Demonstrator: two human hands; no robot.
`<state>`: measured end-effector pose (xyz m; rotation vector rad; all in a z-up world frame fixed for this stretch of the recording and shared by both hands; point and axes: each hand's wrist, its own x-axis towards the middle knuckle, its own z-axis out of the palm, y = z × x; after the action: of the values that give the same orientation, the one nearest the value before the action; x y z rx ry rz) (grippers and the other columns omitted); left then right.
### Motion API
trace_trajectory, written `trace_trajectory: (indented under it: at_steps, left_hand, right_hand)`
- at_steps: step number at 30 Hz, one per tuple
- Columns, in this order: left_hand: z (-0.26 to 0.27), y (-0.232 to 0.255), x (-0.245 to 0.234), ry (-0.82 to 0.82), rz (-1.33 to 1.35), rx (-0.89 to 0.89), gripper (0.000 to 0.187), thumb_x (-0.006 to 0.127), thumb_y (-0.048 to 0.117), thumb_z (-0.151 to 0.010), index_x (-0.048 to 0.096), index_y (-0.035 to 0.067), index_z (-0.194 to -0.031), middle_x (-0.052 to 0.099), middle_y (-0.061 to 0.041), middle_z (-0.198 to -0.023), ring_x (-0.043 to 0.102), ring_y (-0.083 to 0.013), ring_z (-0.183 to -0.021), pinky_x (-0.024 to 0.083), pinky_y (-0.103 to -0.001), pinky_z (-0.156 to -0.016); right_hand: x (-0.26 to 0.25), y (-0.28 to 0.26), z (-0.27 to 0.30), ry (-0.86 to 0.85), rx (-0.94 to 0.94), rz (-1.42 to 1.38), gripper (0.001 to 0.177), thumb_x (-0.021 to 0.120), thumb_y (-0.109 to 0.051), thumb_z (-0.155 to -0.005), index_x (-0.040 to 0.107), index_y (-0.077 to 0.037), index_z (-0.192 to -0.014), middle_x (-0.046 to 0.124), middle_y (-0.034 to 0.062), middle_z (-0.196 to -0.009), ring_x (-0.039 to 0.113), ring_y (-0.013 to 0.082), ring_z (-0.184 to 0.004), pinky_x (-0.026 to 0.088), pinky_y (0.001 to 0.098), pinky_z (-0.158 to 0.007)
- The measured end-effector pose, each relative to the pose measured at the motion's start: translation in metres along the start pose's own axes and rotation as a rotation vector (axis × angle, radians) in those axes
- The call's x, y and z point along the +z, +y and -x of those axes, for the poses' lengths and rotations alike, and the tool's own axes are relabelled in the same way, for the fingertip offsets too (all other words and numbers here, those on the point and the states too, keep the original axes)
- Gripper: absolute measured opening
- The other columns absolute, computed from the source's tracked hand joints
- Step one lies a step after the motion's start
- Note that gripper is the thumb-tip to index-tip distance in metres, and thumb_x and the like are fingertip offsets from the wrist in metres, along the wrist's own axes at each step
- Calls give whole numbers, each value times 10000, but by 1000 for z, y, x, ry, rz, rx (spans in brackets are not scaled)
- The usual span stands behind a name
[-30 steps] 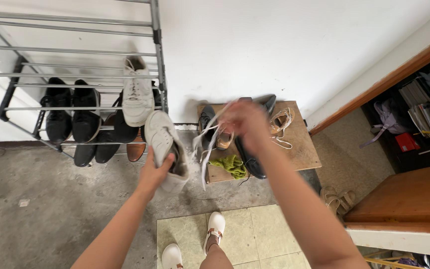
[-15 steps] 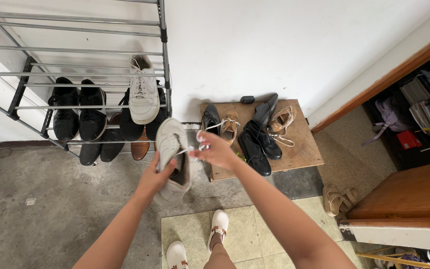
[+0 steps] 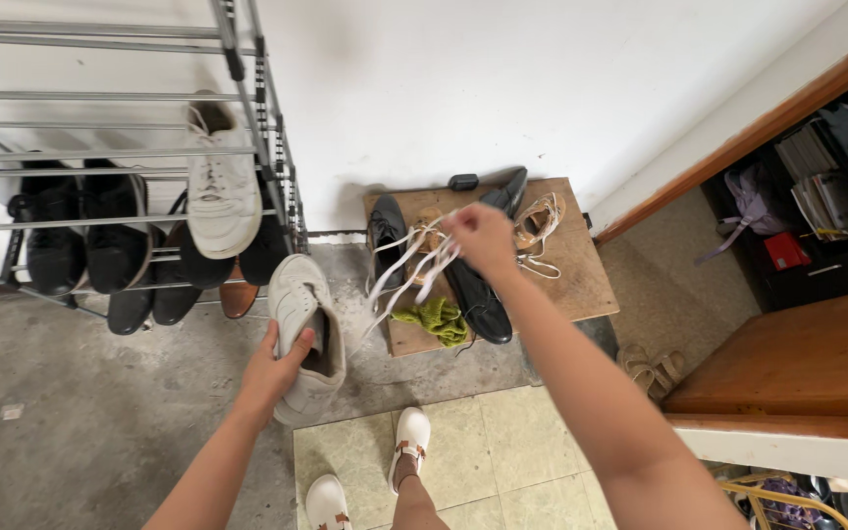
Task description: The person wipes a white sneaker with a green cloth, then removes the laces from the sneaker and re-laces it. The shoe is placed on a metal shoe rack during the process.
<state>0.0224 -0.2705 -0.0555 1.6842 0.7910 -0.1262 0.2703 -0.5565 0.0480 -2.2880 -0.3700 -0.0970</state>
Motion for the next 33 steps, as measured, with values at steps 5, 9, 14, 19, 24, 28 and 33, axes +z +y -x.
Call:
trace_trajectory:
  at_steps: [5,9,14,19,24,28,33]
  left_hand:
    - [-21,2,30,45,-42,-101,1126,691,701,-741,295,129,-1627,543,-232,-1479,583,-325,-1307,461,-391,-1038]
    - [-37,5,56,33,56,-68,1120,710,678,-762,281,83,-1609,560,-239,-1443,602,-309,-1280,469,-375,-1020]
    - [-62,3,83,-7,1,-251,1110,664,672,-763,251,159,-1657,626,-267,-1360,663,-342,-1200,514,-416,-983]
    - [-88,-20,103,-15,-53,-272,1091,661,692,-767,274,166,-1641,592,-239,-1413,626,-308,-1237,485,-404,-1016]
    - [-108,-47,116,-23,-5,-220,1076,683,676,-776,291,148,-1628,559,-230,-1441,583,-297,-1286,453,-384,-1037]
    - [-112,-58,121,-27,-41,-257,1063,677,677,-756,309,187,-1625,577,-204,-1438,596,-287,-1283,465,-373,-1031]
    - [-90,-60,108,-46,-4,-166,1037,668,673,-786,308,158,-1611,556,-188,-1461,577,-277,-1304,444,-353,-1039]
  right_hand:
    - [-25,63,-53,113,-45,-48,379,734,-242,-891,684,28,-1152,753,151,-1019,750,206,-829,595,346,-721]
    - [8,138,-69,-10,-41,129,520,778,-284,-850,646,33,-1241,684,209,-1191,718,279,-884,565,397,-791]
    - [104,249,-10,-288,113,82,236,738,-249,-838,792,-107,-1019,779,153,-978,753,288,-875,581,376,-831]
    - [195,330,63,-553,101,336,368,811,-248,-751,786,-207,-1116,532,249,-1380,571,396,-1226,465,423,-1053]
    - [257,382,100,-777,344,497,556,764,-302,-798,661,-218,-1338,191,289,-1619,340,478,-1401,325,471,-1160]
    - [268,387,100,-709,268,521,640,762,-370,-853,585,-50,-1379,362,259,-1557,379,445,-1404,349,496,-1136]
    - [220,284,91,-470,502,-22,582,747,-456,-830,710,-3,-1194,680,158,-1298,691,286,-1166,556,389,-994]
